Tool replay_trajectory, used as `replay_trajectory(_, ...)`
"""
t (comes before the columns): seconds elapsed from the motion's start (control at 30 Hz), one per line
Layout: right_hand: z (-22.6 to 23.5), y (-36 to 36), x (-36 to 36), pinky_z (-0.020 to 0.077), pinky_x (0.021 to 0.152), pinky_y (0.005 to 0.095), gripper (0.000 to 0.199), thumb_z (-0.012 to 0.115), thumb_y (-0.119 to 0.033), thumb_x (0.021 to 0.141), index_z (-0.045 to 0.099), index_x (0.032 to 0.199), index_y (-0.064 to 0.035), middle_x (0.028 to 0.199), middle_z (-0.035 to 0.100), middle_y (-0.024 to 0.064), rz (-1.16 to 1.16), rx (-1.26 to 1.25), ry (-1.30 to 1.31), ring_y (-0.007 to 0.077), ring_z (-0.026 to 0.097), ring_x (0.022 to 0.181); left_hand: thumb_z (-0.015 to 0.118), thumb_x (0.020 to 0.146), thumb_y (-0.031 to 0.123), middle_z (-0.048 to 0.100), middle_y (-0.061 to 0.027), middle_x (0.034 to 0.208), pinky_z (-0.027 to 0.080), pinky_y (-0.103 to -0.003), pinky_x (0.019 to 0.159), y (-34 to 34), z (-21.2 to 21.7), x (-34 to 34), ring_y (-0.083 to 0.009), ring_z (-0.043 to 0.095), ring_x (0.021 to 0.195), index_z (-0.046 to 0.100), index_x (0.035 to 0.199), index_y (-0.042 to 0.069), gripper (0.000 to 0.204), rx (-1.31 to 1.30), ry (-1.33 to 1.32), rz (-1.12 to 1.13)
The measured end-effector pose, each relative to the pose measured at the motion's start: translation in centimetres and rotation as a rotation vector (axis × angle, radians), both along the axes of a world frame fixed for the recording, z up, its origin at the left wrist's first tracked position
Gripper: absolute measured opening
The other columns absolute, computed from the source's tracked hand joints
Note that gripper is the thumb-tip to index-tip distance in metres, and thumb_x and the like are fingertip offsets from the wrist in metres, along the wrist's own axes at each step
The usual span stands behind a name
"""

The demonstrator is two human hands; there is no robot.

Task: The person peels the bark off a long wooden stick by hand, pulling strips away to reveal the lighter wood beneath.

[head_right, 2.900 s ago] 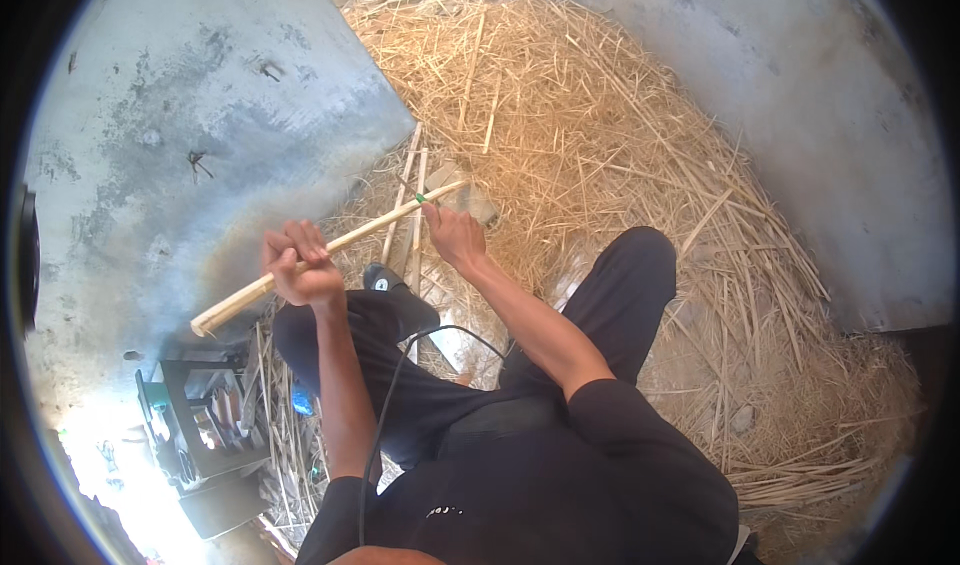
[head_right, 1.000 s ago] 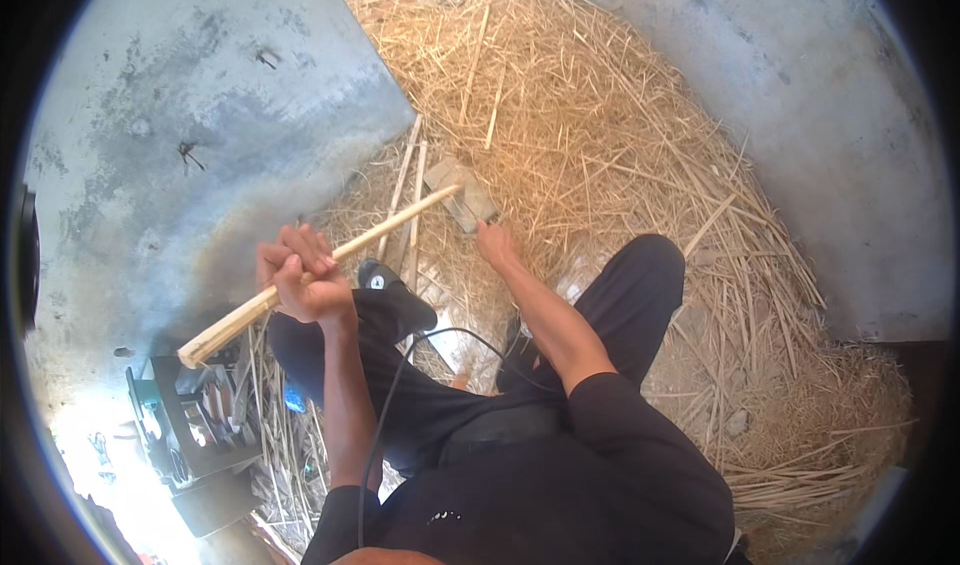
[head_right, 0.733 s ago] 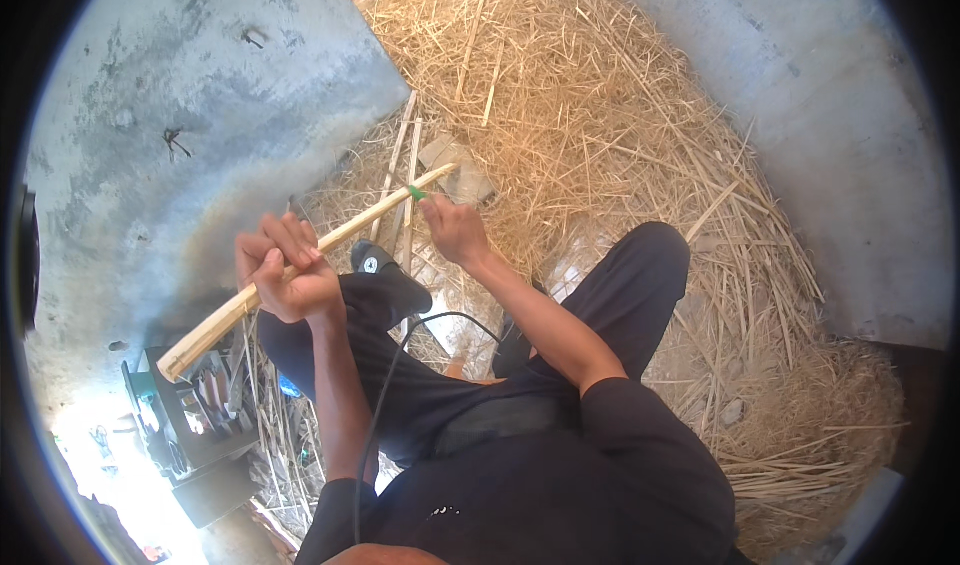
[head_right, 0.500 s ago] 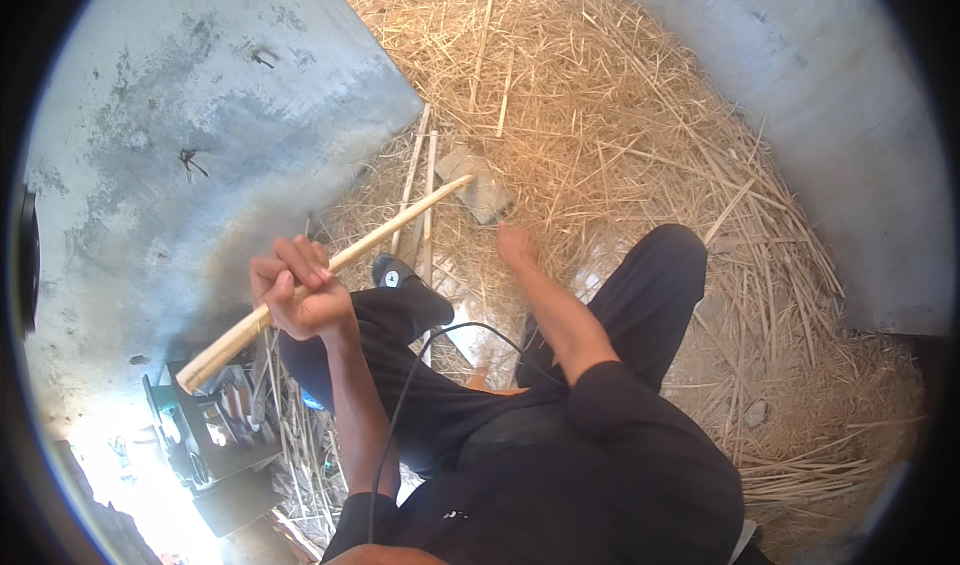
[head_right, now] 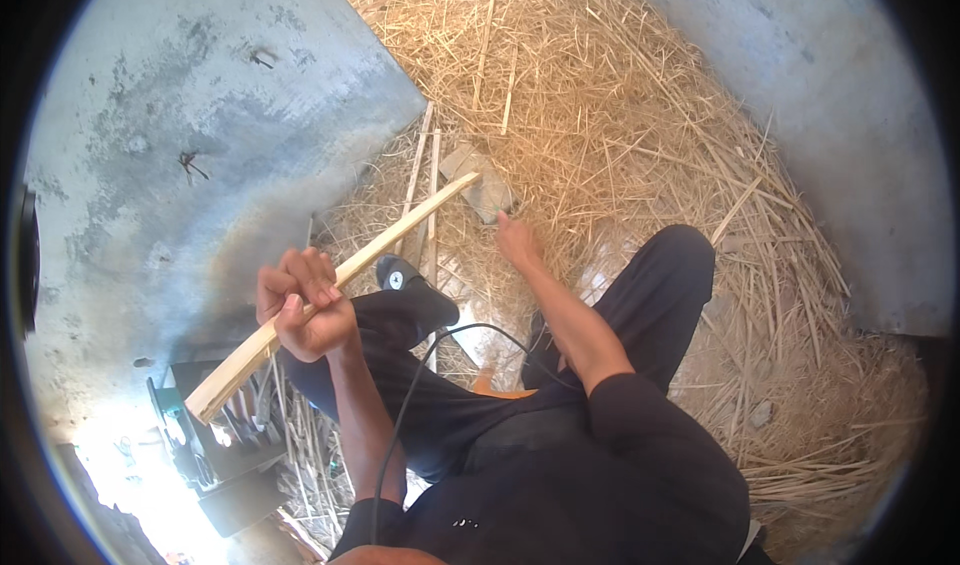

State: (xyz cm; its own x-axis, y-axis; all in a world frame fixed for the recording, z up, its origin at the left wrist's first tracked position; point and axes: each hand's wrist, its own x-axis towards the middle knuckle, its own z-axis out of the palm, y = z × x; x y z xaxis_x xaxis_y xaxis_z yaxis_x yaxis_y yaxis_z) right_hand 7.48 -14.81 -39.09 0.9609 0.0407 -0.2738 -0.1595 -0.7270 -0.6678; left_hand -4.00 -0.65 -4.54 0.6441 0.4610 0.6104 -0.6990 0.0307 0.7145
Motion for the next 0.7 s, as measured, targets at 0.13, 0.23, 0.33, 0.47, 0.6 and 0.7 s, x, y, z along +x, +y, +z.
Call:
replay_trajectory(0.13,9.0,0.9,-2.2,0.045,0.064,0.0483,0.046,0.034,-0.041,0.093,0.063,0.092,-0.0055,0.07,0.058,0.0272,0.102,0.31,-0.133,0.0383,0.061,0.071,0.047,0.067,0.016,0.033,-0.0044,0.048,0.023,-0.021,0.04,0.8,-0.4,-0.2,-0.0088,0.027,0.041,0.031,0.06,0.008,0.018,0.011,0.027,-0.05)
replay_trajectory(0.23,8.4,2.4,-2.4,0.0435,0.055,0.0474,0.046,0.035,-0.04,0.093,0.061,0.083,-0.0037,0.06,0.055,0.0233,0.189,0.294,-0.326,0.0397,0.057,0.057,0.046,0.067,0.016,0.033,-0.004,0.048,0.023,-0.021,0.041,0.4,-0.2,-0.1,-0.0086,0.027,0.041,0.032,0.06,0.007,0.018,0.047,0.013,-0.112)
replay_trajectory(0.33,7.0,3.4,-2.2,0.0399,0.047,0.0439,0.053,0.032,-0.041,0.095,0.059,0.073,-0.0006,0.053,0.051,0.0204,0.121,0.193,-0.481,0.0342,0.05,0.045,0.047,0.068,0.018,0.033,-0.0038,0.049,0.023,-0.021,0.041,1.9,-0.1,0.3,-0.0087,0.027,0.042,0.032,0.061,0.008,0.02,0.016,0.011,-0.119)
replay_trajectory(0.47,10.4,2.6,-3.4,0.0431,0.055,0.0476,0.052,0.034,-0.041,0.094,0.06,0.075,-0.0004,0.059,0.055,0.0234,0.143,0.196,-0.255,0.0382,0.055,0.056,0.048,0.068,0.018,0.033,-0.0038,0.048,0.022,-0.022,0.04,1.3,-0.5,0.1,-0.0088,0.027,0.042,0.032,0.061,0.008,0.02,-0.001,0.007,-0.089)
replay_trajectory(0.6,15.2,2.4,-5.5,0.0443,0.058,0.0491,0.049,0.036,-0.038,0.094,0.06,0.074,-0.0005,0.062,0.057,0.0249,0.213,0.309,-0.198,0.0419,0.057,0.061,0.047,0.067,0.017,0.033,-0.0041,0.048,0.022,-0.022,0.04,-0.3,-0.2,-0.2,-0.009,0.027,0.042,0.031,0.06,0.008,0.019,0.008,0.007,-0.05)
replay_trajectory(0.7,14.6,2.9,-5.3,0.0438,0.056,0.0492,0.046,0.037,-0.037,0.094,0.061,0.076,-0.002,0.064,0.057,0.0245,0.2,0.335,-0.374,0.0432,0.057,0.06,0.047,0.067,0.017,0.032,-0.0021,0.048,0.024,-0.022,0.041,0.0,-0.4,-0.2,-0.0088,0.026,0.043,0.031,0.06,0.009,0.02,-0.022,0.012,-0.05)
